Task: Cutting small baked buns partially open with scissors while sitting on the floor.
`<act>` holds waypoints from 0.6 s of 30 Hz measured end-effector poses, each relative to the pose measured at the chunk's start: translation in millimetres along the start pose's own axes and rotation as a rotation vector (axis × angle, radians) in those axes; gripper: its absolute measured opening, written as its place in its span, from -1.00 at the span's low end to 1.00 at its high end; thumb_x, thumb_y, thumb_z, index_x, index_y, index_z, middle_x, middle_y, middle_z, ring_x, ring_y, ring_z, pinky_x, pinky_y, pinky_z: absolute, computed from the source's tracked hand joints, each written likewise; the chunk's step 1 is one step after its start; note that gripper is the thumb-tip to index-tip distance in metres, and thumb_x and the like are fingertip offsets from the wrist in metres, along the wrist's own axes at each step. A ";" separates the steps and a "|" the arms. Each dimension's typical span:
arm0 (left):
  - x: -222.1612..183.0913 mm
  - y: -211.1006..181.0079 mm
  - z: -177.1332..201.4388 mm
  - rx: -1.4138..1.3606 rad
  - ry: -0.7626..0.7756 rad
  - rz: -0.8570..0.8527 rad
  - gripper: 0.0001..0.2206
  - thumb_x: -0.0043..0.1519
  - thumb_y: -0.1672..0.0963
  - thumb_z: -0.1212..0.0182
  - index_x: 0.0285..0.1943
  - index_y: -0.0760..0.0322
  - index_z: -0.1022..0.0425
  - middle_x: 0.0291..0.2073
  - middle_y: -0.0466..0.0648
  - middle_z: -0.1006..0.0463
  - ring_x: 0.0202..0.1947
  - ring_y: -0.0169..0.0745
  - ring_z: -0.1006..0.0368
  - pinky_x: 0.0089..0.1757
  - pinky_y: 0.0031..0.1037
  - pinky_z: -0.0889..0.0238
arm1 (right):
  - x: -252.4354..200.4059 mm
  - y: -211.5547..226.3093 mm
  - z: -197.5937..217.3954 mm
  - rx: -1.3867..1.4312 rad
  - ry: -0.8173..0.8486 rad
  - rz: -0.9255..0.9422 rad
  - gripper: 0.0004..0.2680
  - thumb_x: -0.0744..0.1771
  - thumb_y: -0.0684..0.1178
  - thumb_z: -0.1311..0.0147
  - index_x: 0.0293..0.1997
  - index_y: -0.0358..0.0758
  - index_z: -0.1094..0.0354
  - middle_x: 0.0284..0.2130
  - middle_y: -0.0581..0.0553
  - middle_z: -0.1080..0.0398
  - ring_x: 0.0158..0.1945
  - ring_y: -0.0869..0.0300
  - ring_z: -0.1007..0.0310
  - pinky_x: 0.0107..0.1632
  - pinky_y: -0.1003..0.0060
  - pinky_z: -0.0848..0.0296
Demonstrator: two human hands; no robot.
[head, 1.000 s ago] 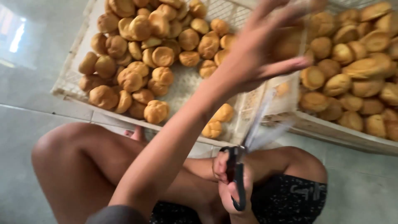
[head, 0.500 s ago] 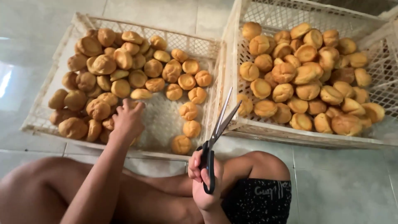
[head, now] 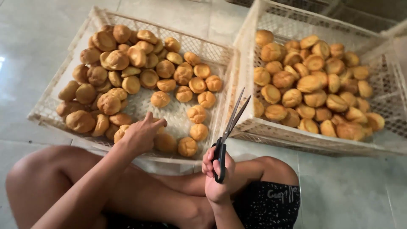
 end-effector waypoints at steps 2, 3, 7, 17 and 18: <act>31.9 38.2 -59.5 0.138 -0.063 -0.115 -0.65 -0.01 0.25 -0.17 -0.08 -0.04 -0.44 -0.17 0.01 -0.46 -0.31 0.20 -0.48 -0.18 -0.11 -0.34 | 4.4 -13.4 6.1 0.025 0.015 -0.011 -0.75 0.30 0.05 -0.18 -0.19 -0.34 -0.24 -0.51 -0.04 -0.17 -0.51 0.34 -0.02 -0.47 0.48 0.01; 41.1 59.1 -85.8 0.277 -0.100 -0.233 -0.87 0.05 0.21 -0.10 -0.32 0.09 -0.49 -0.33 -0.08 -0.61 -0.22 0.18 -0.40 0.03 -0.13 -0.20 | 2.3 -22.0 3.7 0.057 0.009 -0.031 -0.76 0.31 0.04 -0.18 -0.20 -0.33 -0.24 -0.51 -0.04 -0.17 -0.51 0.34 -0.03 -0.48 0.48 0.01; 57.8 25.4 -47.2 0.005 0.015 -0.011 -0.81 0.13 0.23 -0.15 -0.17 0.12 -0.62 0.04 0.26 -0.35 -0.03 0.37 -0.36 -0.14 0.01 -0.49 | 6.0 -27.9 -19.6 0.027 0.024 -0.068 -0.75 0.29 0.05 -0.18 -0.20 -0.32 -0.22 -0.53 -0.03 -0.15 -0.52 0.34 -0.01 -0.46 0.48 0.02; 24.9 29.5 -22.1 0.205 0.292 0.300 -0.52 0.07 -0.03 -0.39 0.17 0.09 -0.50 0.13 0.22 -0.44 0.02 0.23 -0.34 -0.03 0.33 0.04 | 5.1 -41.8 -24.2 -0.095 -0.001 -0.068 -0.79 0.31 0.03 -0.11 -0.20 -0.32 -0.24 -0.52 -0.03 -0.18 -0.52 0.35 -0.01 -0.48 0.51 0.02; 15.9 30.0 -16.9 0.153 0.500 0.343 -0.28 0.03 -0.06 -0.56 0.39 0.03 -0.35 0.26 0.23 -0.41 0.23 0.30 -0.28 0.12 0.78 0.26 | 7.4 -38.9 -26.8 -0.097 0.004 -0.060 -0.79 0.31 0.03 -0.09 -0.20 -0.32 -0.23 -0.53 -0.03 -0.15 -0.53 0.34 0.00 -0.48 0.51 0.03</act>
Point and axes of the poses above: each hand's wrist, its own x-axis towards the middle knuckle, its own z-axis out of the back of the hand, y = z × x, the point moved 3 cm from there along x, towards the middle knuckle
